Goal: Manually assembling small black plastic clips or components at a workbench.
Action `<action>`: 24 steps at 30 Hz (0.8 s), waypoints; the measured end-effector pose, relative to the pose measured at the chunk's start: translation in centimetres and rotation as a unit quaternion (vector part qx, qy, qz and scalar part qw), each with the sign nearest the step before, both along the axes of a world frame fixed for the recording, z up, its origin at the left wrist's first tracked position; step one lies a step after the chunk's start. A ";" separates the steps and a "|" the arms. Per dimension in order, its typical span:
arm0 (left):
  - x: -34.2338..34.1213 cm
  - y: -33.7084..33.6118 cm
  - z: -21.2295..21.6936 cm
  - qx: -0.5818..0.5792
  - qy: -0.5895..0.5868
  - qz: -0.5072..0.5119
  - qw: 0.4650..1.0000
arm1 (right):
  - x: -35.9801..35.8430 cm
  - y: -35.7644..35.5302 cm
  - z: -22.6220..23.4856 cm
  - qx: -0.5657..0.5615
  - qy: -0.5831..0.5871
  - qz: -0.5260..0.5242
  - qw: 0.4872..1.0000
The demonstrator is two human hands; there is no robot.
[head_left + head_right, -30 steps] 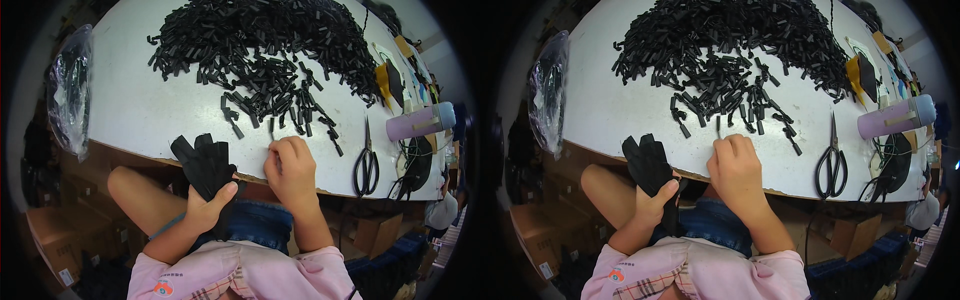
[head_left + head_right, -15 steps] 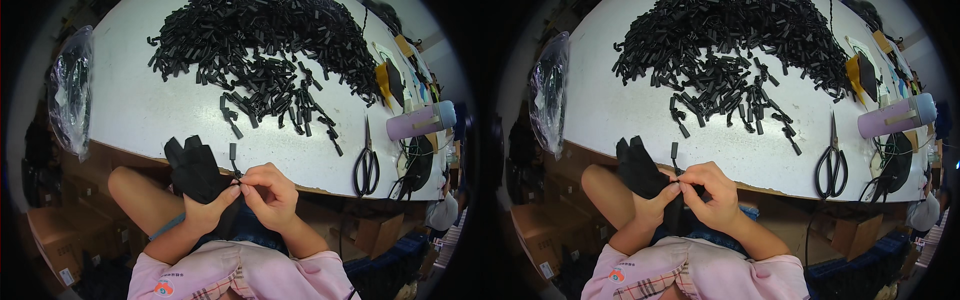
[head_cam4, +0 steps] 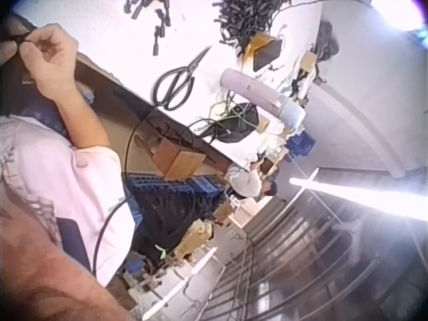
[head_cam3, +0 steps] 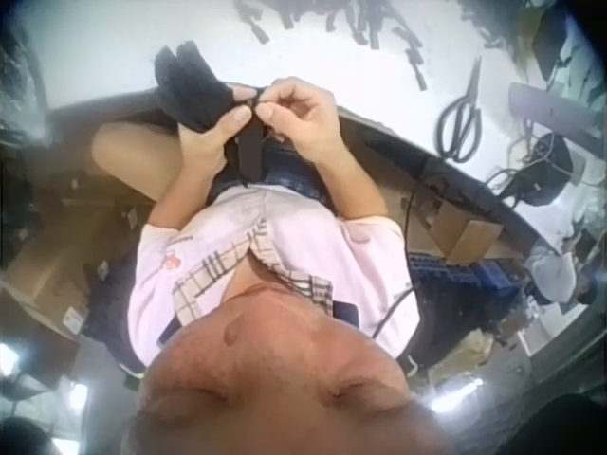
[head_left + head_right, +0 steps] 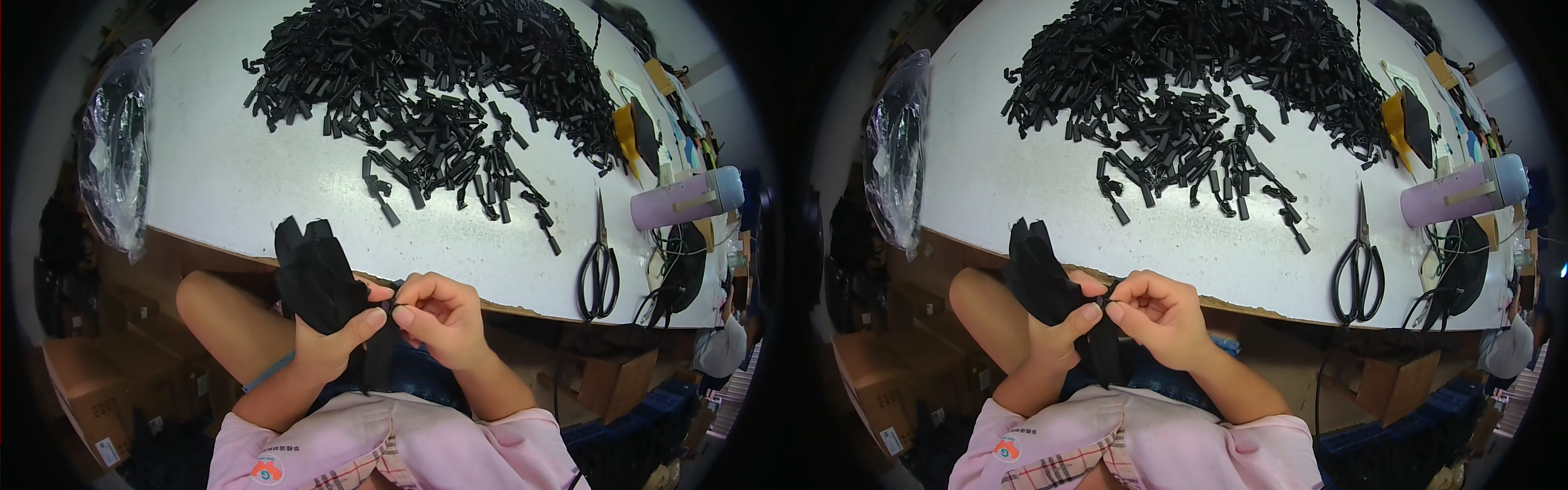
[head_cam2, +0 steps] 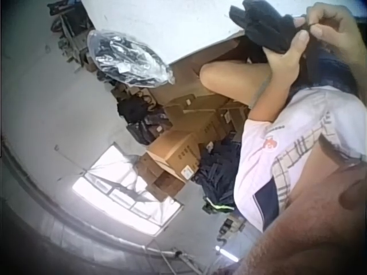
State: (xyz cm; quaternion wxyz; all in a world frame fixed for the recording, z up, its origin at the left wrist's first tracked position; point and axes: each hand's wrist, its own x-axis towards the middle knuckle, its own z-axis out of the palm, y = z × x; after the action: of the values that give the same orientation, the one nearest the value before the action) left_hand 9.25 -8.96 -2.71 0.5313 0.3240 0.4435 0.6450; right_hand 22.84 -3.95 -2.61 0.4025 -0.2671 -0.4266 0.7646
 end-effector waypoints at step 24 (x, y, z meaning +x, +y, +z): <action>0.5 0.2 0.8 -0.014 0.081 -0.022 0.996 | -0.4 -0.8 -1.0 0.236 -0.153 -0.034 0.959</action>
State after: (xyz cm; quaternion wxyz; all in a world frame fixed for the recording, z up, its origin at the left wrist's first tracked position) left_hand 9.72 -8.79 -1.88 0.5119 0.3774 0.4873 0.5984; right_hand 22.48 -4.74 -3.58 0.4097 -0.2924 -0.6423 0.5780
